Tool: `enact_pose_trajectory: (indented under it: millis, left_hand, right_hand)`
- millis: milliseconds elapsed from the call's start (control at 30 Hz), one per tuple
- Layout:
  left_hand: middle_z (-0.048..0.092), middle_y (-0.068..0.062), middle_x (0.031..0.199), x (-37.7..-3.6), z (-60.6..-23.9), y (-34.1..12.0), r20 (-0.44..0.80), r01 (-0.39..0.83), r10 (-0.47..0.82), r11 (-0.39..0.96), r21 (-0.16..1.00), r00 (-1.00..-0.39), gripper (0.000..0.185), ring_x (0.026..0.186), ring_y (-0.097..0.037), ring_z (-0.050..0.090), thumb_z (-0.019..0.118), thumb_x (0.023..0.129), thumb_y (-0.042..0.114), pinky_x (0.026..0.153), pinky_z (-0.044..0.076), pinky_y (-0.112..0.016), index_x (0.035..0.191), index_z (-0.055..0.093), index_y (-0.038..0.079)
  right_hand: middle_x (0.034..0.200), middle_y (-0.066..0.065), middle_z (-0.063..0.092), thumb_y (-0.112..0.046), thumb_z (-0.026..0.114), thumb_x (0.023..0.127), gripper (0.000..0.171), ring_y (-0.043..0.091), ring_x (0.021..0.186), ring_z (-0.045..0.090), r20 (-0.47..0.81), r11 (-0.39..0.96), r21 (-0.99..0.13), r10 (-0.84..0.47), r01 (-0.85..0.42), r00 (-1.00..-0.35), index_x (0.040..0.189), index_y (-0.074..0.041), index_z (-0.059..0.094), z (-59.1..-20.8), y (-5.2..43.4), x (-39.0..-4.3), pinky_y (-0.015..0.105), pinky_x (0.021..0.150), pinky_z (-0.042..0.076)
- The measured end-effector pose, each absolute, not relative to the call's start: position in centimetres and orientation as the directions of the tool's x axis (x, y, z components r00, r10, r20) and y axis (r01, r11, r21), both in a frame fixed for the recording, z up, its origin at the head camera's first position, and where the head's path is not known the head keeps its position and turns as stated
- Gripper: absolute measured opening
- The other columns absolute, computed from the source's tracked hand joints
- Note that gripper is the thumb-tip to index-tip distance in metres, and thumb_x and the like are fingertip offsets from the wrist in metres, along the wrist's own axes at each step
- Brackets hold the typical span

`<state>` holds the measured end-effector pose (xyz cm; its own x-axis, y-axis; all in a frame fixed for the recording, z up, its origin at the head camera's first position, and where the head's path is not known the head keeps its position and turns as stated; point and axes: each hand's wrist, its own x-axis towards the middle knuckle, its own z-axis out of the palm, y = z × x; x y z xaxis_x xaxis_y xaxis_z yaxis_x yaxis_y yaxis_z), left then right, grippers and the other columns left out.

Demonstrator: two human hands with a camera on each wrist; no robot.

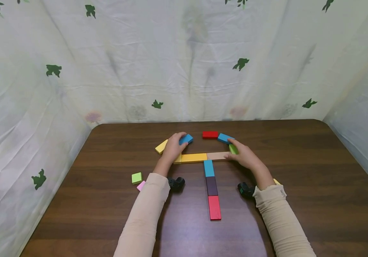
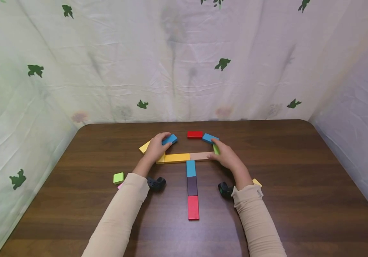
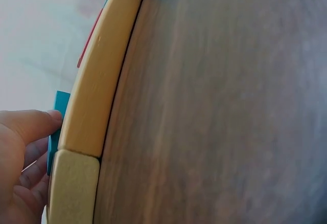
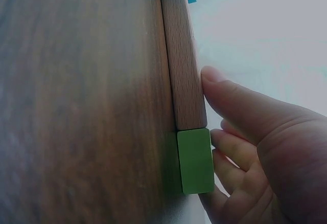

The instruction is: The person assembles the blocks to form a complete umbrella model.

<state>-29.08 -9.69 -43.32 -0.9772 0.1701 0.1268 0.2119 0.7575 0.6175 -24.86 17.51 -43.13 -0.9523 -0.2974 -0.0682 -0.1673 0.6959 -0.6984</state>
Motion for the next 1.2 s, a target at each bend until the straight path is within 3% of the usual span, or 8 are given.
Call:
enact_pose_trajectory:
  millis: [533, 1200]
  left_hand:
    - [0.049, -0.005, 0.109, -29.5, -43.3, -11.0, 0.1, 0.19, 0.163, 0.759, 0.623, -0.981, 0.034, 0.102, -0.017, 0.043, 0.054, 0.08, 0.021, 0.084, 0.034, -0.032, 0.112, 0.05, 0.01]
    - [0.05, -0.005, 0.108, -29.2, -43.7, -11.9, 0.109, 0.245, 0.224, 0.786, 0.568, -0.969, 0.032, 0.1, -0.018, 0.044, 0.051, 0.082, 0.022, 0.081, 0.036, -0.033, 0.112, 0.053, 0.011]
  right_hand:
    - [0.133, 0.005, 0.023, -0.038, 0.055, 0.076, 0.069, 0.026, 0.118, 0.021, -0.076, 0.695, -0.701, -0.296, -0.16, -0.952, 0.132, -0.019, 0.021, -42.8, 17.4, -24.9, 0.045, 0.091, 0.02]
    - [0.132, 0.006, 0.024, -0.037, 0.056, 0.076, 0.068, 0.026, 0.117, 0.023, -0.072, 0.695, -0.701, -0.291, -0.159, -0.954, 0.132, -0.019, 0.021, -43.0, 17.4, -24.8, 0.045, 0.091, 0.021]
